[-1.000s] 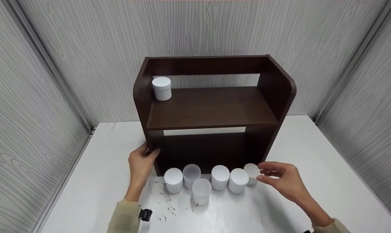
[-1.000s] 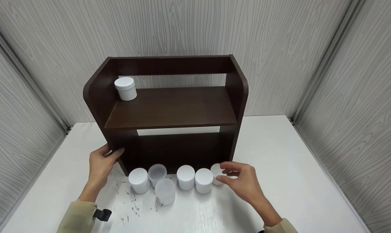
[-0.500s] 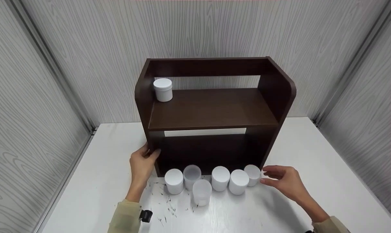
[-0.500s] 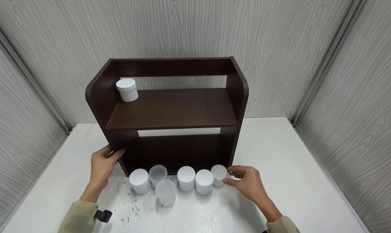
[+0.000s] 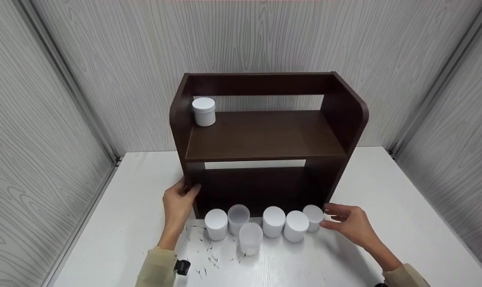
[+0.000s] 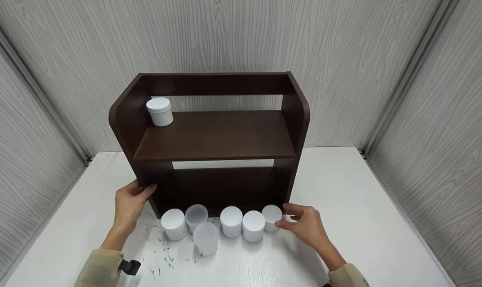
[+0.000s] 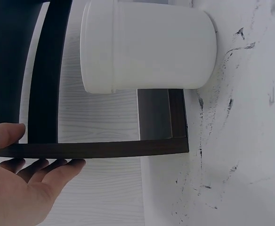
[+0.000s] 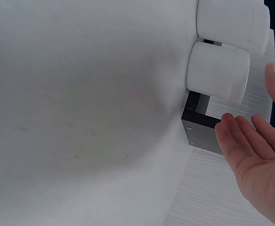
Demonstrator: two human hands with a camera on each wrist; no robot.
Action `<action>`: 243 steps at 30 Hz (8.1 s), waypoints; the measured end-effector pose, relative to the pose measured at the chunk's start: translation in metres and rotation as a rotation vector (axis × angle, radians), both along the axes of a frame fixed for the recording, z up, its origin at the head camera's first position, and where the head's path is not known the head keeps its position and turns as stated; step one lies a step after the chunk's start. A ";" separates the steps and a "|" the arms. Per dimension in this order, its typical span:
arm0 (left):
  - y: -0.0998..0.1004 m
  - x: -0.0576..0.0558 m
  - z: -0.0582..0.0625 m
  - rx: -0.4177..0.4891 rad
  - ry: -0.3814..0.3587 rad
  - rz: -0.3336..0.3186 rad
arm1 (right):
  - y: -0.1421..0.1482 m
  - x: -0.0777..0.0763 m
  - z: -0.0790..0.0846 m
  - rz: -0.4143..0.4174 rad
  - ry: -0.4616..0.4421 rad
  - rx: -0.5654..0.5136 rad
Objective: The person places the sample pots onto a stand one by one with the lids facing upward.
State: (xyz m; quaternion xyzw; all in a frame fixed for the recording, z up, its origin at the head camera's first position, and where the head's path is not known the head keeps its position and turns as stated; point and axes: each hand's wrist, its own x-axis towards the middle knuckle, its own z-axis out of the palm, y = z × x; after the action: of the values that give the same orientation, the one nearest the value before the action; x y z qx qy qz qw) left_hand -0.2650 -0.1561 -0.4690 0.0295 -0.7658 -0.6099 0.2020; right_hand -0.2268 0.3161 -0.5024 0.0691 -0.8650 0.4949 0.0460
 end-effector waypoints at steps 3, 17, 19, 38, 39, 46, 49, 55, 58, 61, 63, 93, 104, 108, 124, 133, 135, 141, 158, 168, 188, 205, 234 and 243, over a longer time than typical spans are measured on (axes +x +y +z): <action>0.000 0.000 0.000 -0.014 0.006 -0.006 | 0.001 -0.001 -0.002 0.027 -0.007 -0.016; 0.000 0.001 -0.002 -0.060 0.010 0.001 | 0.001 -0.011 -0.007 0.166 0.005 -0.066; -0.001 0.001 -0.001 -0.060 0.007 0.004 | 0.001 -0.013 -0.009 0.189 0.001 -0.089; -0.002 0.001 -0.001 -0.039 -0.001 -0.026 | 0.007 -0.017 -0.016 0.238 -0.009 -0.087; -0.002 0.001 0.000 -0.036 0.000 -0.029 | 0.008 -0.016 -0.016 0.236 -0.012 -0.088; -0.002 0.001 -0.001 -0.044 -0.009 -0.015 | 0.012 -0.015 -0.022 0.233 -0.028 -0.121; -0.002 0.001 -0.001 -0.035 -0.018 -0.013 | 0.012 -0.015 -0.025 0.233 -0.039 -0.128; -0.002 0.001 -0.002 -0.048 -0.023 -0.012 | 0.016 -0.012 -0.026 0.246 -0.046 -0.120; -0.003 0.001 -0.001 -0.052 -0.017 -0.009 | 0.018 -0.013 -0.025 0.258 -0.065 -0.131; -0.003 0.000 -0.001 -0.048 -0.014 -0.004 | 0.019 -0.015 -0.024 0.271 -0.083 -0.134; -0.003 0.000 -0.001 -0.047 -0.011 -0.005 | 0.019 -0.016 -0.024 0.278 -0.091 -0.134; -0.002 -0.002 -0.002 -0.042 -0.031 -0.004 | 0.027 -0.014 -0.029 0.324 -0.115 -0.205; -0.003 0.000 -0.003 -0.036 -0.024 -0.006 | 0.024 -0.013 -0.029 0.329 -0.112 -0.190; -0.004 0.000 -0.003 -0.032 -0.033 -0.005 | 0.024 -0.010 -0.027 0.321 -0.093 -0.200; -0.004 0.000 -0.001 -0.022 -0.004 -0.017 | 0.025 0.009 0.014 0.237 -0.140 -0.195; -0.003 0.000 0.000 -0.031 0.007 -0.019 | 0.018 0.023 0.058 0.219 -0.127 -0.207; -0.002 0.000 0.000 -0.029 -0.001 -0.018 | 0.016 0.026 0.070 0.207 -0.124 -0.201; -0.003 0.000 0.000 -0.026 -0.006 -0.022 | 0.005 0.033 0.105 0.198 -0.128 -0.208; -0.003 -0.001 -0.001 0.000 -0.009 -0.036 | -0.043 0.030 0.171 0.267 -0.121 -0.224; -0.003 -0.001 -0.001 0.006 -0.023 -0.025 | -0.081 0.011 0.208 0.323 -0.108 -0.236; -0.004 -0.001 -0.002 -0.009 -0.029 -0.030 | -0.164 -0.054 0.252 0.326 -0.058 -0.288; -0.004 -0.002 -0.001 -0.005 -0.026 -0.011 | -0.240 -0.111 0.247 0.307 -0.074 -0.329; -0.004 -0.003 -0.002 0.006 -0.015 -0.013 | -0.291 -0.133 0.235 0.236 -0.065 -0.236; -0.004 -0.002 -0.001 0.017 -0.014 -0.026 | -0.294 -0.132 0.234 0.249 -0.068 -0.211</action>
State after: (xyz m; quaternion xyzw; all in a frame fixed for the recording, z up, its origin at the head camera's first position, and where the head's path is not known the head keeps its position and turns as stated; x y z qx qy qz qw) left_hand -0.2671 -0.1600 -0.4704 0.0253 -0.7622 -0.6187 0.1885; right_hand -0.3587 0.0221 -0.2681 0.1537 -0.7940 0.5869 -0.0378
